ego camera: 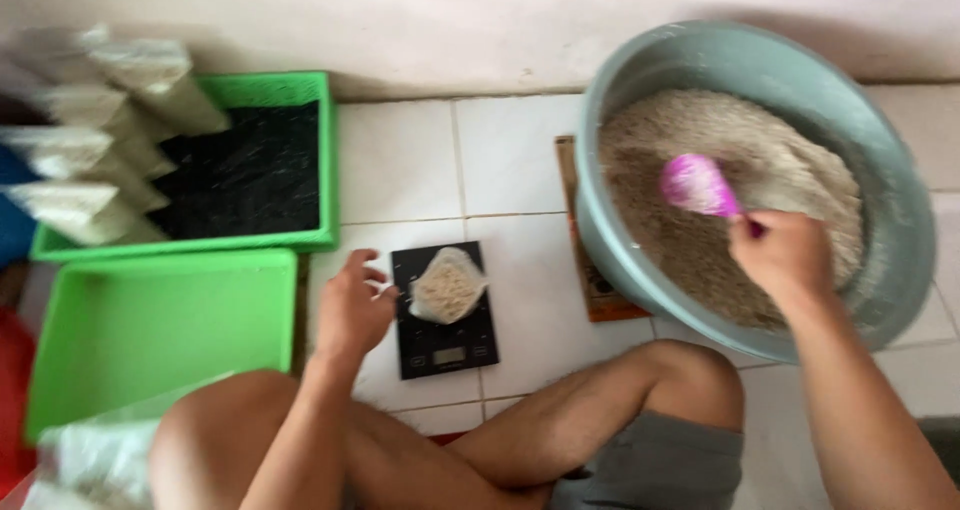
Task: The person scoops grains from a large tub into small plastic bags, weighs each bag on a digital scale, and seals the bags by hand.
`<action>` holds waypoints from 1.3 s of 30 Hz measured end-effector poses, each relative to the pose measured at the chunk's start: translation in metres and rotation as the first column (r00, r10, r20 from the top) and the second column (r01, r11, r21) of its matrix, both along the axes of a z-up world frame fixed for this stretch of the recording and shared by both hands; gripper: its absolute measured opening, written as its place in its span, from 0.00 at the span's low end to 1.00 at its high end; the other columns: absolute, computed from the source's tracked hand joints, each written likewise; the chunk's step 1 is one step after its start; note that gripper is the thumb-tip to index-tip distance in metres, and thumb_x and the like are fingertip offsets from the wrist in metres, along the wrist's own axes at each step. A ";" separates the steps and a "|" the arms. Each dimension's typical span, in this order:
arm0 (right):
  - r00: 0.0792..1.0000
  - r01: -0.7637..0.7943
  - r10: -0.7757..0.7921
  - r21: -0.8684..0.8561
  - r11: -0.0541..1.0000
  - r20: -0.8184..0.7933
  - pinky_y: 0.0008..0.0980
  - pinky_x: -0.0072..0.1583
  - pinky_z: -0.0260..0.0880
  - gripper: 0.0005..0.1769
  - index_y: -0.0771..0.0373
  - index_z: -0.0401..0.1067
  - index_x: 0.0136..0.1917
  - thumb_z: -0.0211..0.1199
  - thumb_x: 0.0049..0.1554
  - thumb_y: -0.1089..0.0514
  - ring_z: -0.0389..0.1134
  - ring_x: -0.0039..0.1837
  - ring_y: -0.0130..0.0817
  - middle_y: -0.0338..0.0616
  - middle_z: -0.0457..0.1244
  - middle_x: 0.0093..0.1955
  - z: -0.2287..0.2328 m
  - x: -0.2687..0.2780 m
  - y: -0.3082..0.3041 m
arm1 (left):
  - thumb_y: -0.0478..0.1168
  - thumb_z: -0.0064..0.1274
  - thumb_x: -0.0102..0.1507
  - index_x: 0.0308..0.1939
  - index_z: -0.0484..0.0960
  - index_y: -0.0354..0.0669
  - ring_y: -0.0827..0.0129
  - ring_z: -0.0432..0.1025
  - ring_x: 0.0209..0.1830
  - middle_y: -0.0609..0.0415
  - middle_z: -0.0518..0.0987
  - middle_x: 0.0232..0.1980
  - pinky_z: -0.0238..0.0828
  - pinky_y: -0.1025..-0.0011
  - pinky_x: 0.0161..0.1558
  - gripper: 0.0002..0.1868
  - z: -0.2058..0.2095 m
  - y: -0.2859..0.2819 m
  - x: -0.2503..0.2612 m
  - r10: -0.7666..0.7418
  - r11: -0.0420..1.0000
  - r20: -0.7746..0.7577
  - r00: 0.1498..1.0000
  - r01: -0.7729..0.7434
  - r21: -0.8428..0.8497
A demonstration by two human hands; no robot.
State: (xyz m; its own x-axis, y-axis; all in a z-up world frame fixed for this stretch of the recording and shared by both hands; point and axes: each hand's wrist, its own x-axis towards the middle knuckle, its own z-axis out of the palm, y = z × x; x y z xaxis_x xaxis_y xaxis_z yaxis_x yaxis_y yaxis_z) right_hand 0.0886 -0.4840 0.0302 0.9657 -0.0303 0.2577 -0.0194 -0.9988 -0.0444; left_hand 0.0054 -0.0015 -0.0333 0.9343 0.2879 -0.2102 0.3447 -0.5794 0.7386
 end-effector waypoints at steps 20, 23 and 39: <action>0.721 0.417 -0.153 0.247 0.875 -0.676 0.20 0.30 0.54 0.19 0.55 0.75 0.61 0.54 0.64 0.47 0.53 0.25 0.22 0.41 0.67 0.33 -0.024 0.045 0.011 | 0.34 0.61 0.56 0.60 0.72 0.40 0.66 0.77 0.39 0.53 0.82 0.41 0.74 0.66 0.38 0.28 0.007 -0.011 0.014 0.073 0.987 -0.077 0.994 -0.061 0.146; 0.746 0.426 -0.178 0.253 0.869 -0.642 0.21 0.29 0.53 0.19 0.56 0.76 0.59 0.55 0.63 0.45 0.53 0.24 0.22 0.39 0.66 0.31 -0.025 0.043 0.003 | 0.35 0.61 0.57 0.60 0.73 0.40 0.66 0.77 0.40 0.53 0.82 0.41 0.74 0.66 0.39 0.27 0.011 -0.011 0.010 0.068 0.987 -0.068 0.995 -0.057 0.152; 0.986 0.080 0.030 0.613 0.786 -0.167 0.35 0.51 0.70 0.10 0.56 0.81 0.47 0.67 0.56 0.50 0.71 0.43 0.35 0.46 0.70 0.35 0.060 -0.037 0.065 | 0.29 0.54 0.52 0.60 0.74 0.47 0.56 0.79 0.46 0.53 0.85 0.40 0.77 0.60 0.48 0.30 0.018 -0.012 0.000 -0.172 0.983 0.165 0.971 0.180 -0.035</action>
State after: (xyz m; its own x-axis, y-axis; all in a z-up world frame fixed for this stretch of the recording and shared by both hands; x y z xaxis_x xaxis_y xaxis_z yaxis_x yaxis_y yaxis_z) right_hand 0.0516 -0.4187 0.0898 0.9879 -0.1537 0.0193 -0.1054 -0.7581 -0.6436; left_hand 0.0056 -0.0137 -0.0156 0.9921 0.1086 -0.0634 0.1152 -0.5817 0.8052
